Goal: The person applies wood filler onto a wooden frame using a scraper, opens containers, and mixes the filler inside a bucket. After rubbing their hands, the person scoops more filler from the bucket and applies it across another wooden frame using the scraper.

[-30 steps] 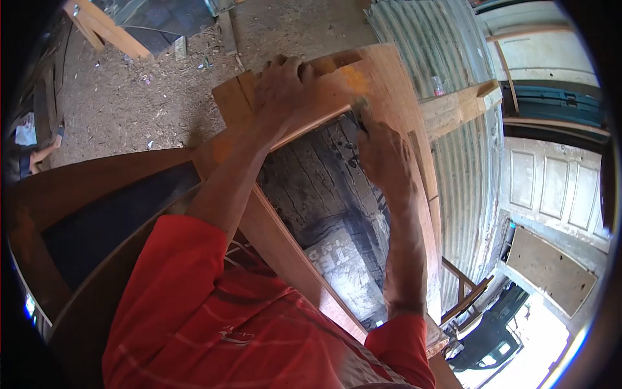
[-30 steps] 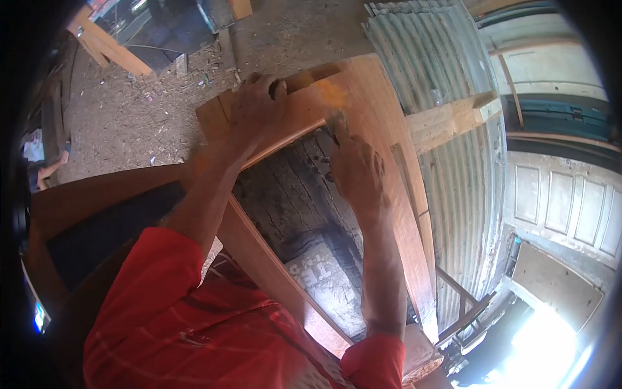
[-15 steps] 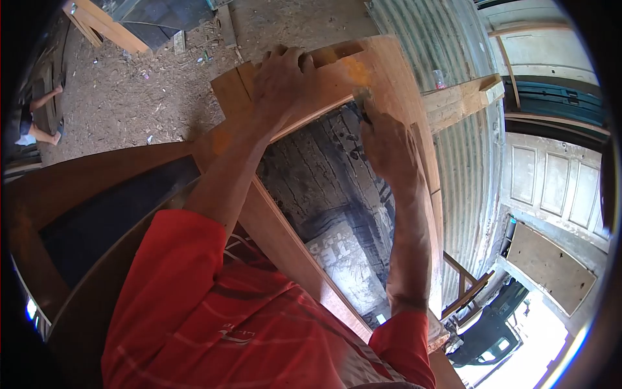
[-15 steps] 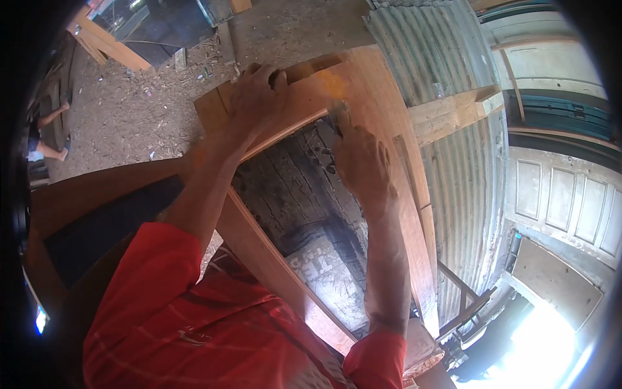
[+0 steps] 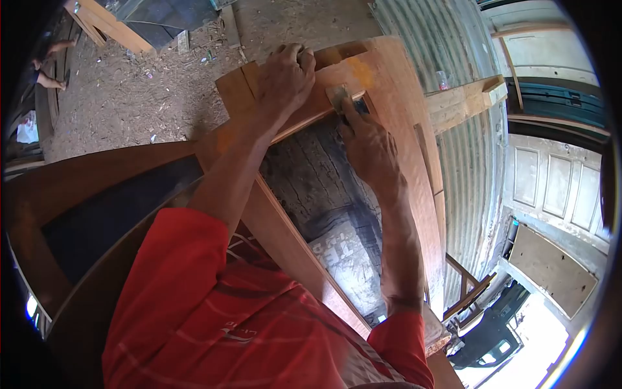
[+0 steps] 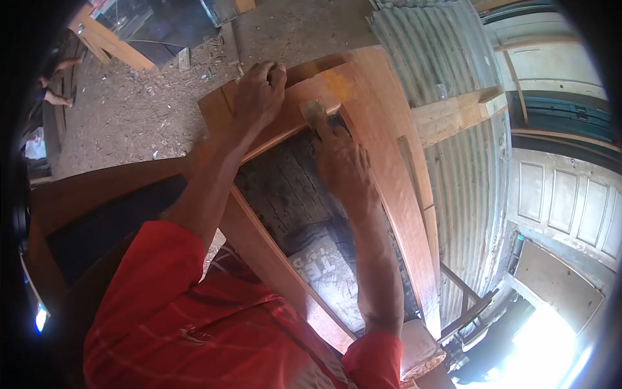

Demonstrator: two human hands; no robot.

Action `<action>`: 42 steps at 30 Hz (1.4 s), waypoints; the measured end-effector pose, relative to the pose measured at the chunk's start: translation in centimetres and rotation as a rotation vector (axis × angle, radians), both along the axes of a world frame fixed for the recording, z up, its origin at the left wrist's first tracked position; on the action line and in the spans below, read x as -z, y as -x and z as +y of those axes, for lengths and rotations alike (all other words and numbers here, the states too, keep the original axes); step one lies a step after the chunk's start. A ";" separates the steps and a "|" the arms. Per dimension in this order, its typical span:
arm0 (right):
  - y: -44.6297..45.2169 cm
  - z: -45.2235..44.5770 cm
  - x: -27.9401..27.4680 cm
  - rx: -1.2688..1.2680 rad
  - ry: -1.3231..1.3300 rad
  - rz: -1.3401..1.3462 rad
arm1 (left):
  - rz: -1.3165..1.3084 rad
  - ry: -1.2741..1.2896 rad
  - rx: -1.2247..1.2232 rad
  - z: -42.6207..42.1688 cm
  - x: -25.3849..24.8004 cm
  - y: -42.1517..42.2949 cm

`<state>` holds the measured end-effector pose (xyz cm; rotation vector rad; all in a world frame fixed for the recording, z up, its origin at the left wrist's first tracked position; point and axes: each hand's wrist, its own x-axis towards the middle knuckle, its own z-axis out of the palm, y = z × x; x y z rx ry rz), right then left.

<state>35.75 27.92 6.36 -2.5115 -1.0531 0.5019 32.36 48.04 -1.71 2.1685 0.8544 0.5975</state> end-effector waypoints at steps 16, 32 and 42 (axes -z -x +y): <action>-0.1 -1.2 -0.8 -0.108 0.106 -0.034 | 0.095 -0.006 0.018 -0.5 0.3 -0.1; 6.2 -8.0 -1.3 0.518 -0.289 0.576 | 0.170 0.012 -0.112 1.6 1.9 -0.1; 15.6 -16.1 1.8 0.548 -0.499 0.425 | 0.133 -0.089 0.060 3.2 3.1 -0.9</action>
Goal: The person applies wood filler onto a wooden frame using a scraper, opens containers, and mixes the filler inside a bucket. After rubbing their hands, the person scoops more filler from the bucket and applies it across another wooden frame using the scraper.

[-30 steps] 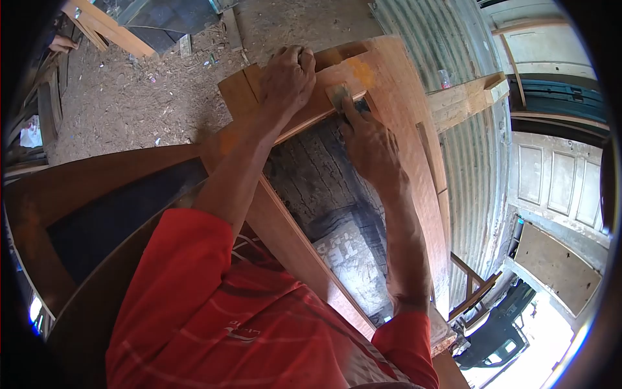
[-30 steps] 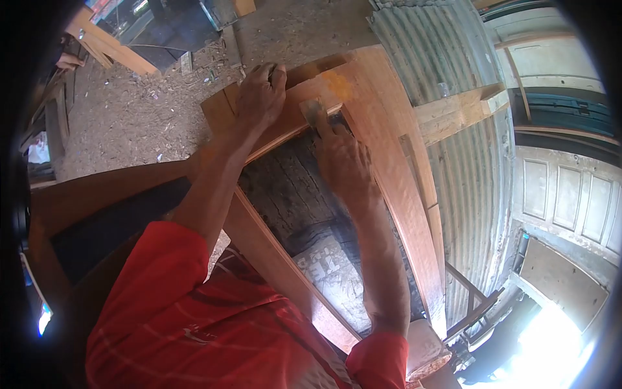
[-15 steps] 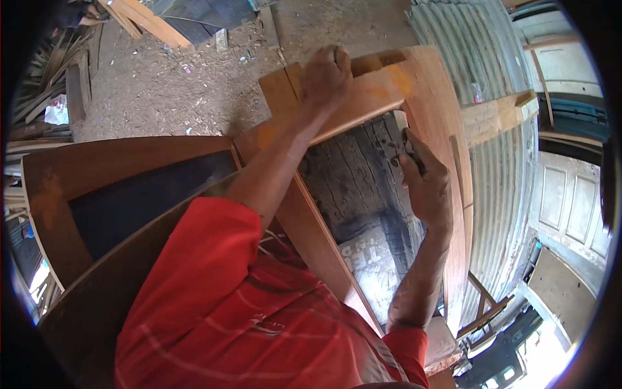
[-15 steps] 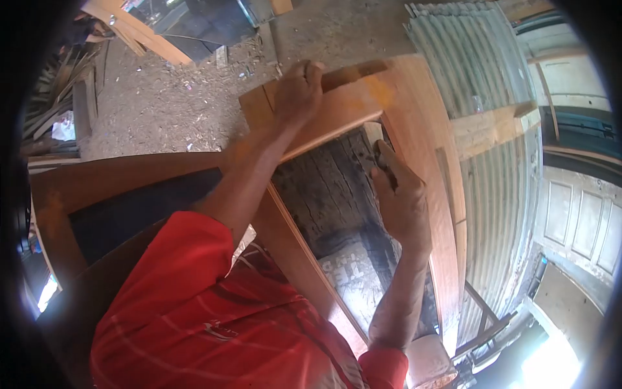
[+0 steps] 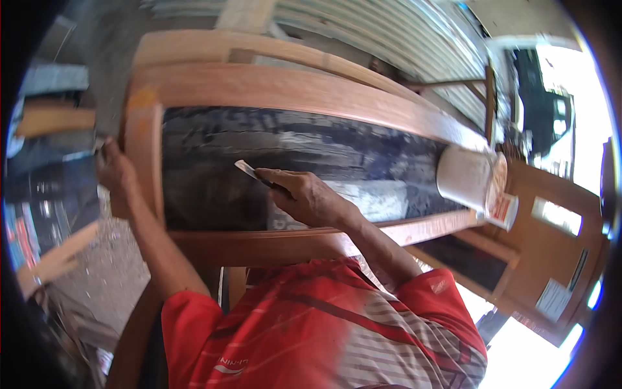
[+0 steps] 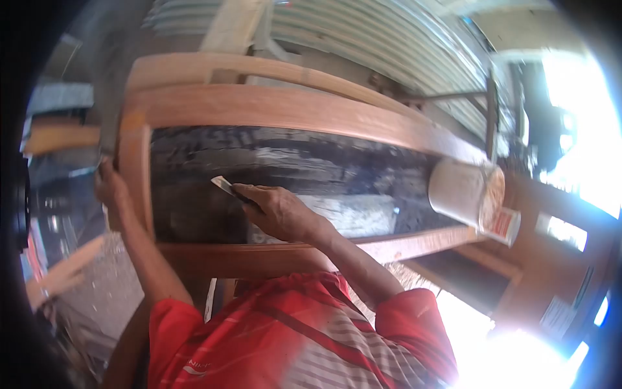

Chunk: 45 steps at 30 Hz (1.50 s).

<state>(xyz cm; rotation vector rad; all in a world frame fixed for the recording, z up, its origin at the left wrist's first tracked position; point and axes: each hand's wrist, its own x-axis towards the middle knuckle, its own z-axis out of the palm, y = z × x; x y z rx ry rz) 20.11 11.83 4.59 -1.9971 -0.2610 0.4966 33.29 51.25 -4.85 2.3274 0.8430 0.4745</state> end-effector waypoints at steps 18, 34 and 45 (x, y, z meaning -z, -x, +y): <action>-3.1 -17.1 -0.3 0.156 0.440 -0.433 | 0.148 -0.246 0.041 -2.2 -1.7 -0.7; -6.0 -17.4 -1.5 -0.115 0.632 -0.376 | 0.098 -0.236 0.154 -2.4 -1.8 -1.1; -3.8 -17.3 -0.6 0.011 0.613 -0.225 | 0.286 -0.196 0.015 -1.8 -1.7 -1.7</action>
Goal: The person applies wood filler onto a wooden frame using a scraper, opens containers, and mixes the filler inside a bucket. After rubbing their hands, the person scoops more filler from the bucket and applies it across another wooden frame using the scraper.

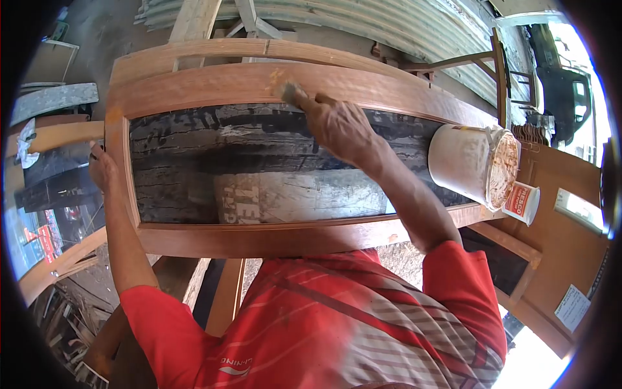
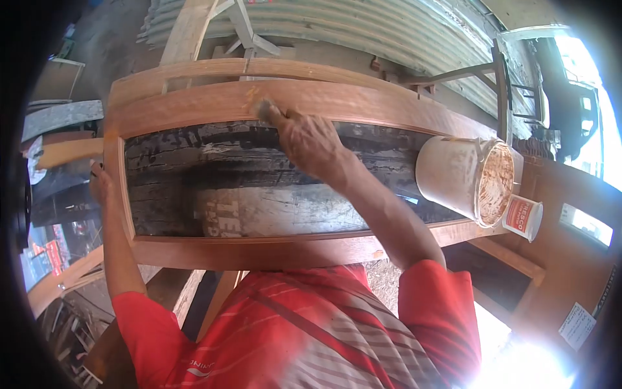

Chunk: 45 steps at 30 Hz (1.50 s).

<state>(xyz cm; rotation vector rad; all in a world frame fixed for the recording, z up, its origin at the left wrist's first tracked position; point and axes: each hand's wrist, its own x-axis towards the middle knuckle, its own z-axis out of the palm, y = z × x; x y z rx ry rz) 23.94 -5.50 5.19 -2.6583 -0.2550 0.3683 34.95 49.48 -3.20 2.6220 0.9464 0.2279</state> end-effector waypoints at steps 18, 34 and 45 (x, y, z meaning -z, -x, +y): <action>9.6 -11.7 -0.5 0.414 -0.074 -0.132 | 0.009 -0.137 0.157 3.2 1.7 -0.8; 28.8 -7.7 -1.0 0.795 -0.327 -0.215 | -0.001 0.058 -0.055 6.7 4.6 -4.8; 36.3 -7.4 -1.1 0.854 -0.428 -0.282 | -0.430 -0.128 0.493 -6.9 -0.3 2.4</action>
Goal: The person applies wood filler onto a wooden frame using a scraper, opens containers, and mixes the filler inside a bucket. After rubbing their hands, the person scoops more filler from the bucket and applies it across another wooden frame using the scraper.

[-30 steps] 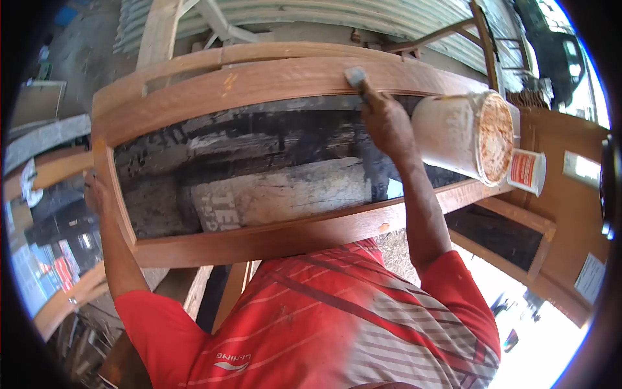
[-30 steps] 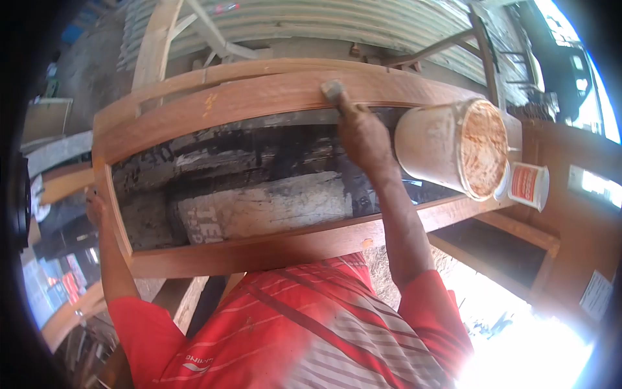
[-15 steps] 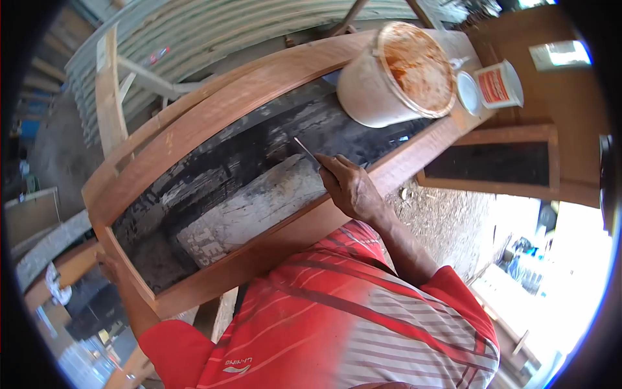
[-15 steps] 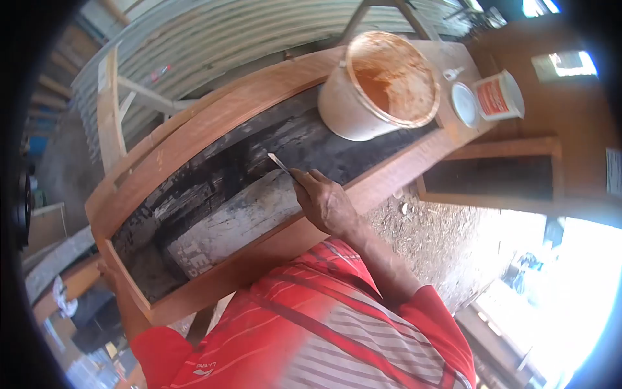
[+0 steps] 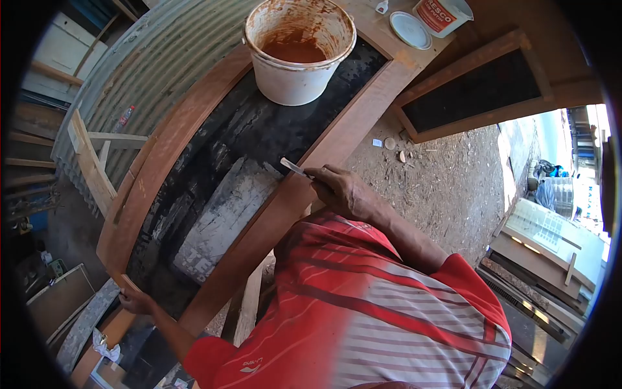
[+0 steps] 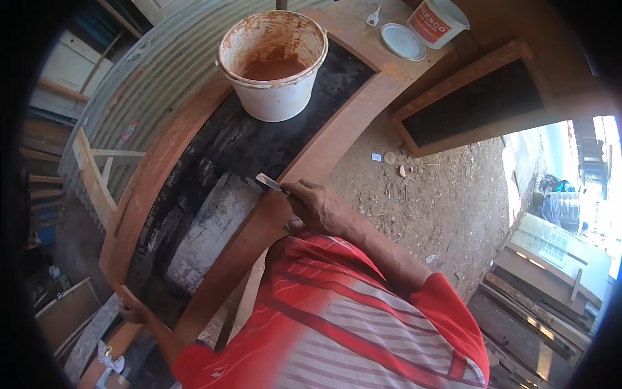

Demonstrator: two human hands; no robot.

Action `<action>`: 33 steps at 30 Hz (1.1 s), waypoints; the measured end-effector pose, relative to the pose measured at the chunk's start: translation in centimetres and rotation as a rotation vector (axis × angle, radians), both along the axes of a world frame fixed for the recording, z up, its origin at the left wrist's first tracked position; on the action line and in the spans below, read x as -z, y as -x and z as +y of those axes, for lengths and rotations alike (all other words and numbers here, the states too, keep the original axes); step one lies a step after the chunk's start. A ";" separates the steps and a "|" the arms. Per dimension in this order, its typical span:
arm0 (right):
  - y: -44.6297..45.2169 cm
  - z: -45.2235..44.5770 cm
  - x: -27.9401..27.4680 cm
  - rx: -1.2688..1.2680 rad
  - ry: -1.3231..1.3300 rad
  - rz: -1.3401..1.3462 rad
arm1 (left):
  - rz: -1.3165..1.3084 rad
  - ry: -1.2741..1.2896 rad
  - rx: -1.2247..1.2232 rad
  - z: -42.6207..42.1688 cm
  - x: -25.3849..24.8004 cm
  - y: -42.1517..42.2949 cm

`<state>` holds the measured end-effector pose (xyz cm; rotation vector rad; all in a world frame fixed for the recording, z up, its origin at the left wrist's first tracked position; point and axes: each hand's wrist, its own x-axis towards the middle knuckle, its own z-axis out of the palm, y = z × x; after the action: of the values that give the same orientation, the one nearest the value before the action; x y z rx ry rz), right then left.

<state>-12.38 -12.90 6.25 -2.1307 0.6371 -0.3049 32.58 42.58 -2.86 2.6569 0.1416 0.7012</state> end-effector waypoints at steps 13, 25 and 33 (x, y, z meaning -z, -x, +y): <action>2.6 -11.0 -2.5 0.210 -0.247 -0.231 | 0.364 0.754 1.085 -54.5 -11.9 17.7; 4.6 -28.0 -2.6 0.310 -0.416 -0.063 | 0.610 1.367 0.941 -63.5 -14.2 20.8; -4.1 -30.5 -0.9 0.007 -0.389 -0.077 | 0.303 1.291 0.568 -52.8 -15.2 23.3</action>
<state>-8.27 -43.43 7.13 -1.7368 0.6047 -0.2435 9.28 -10.23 12.34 1.4014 -0.0728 -0.0522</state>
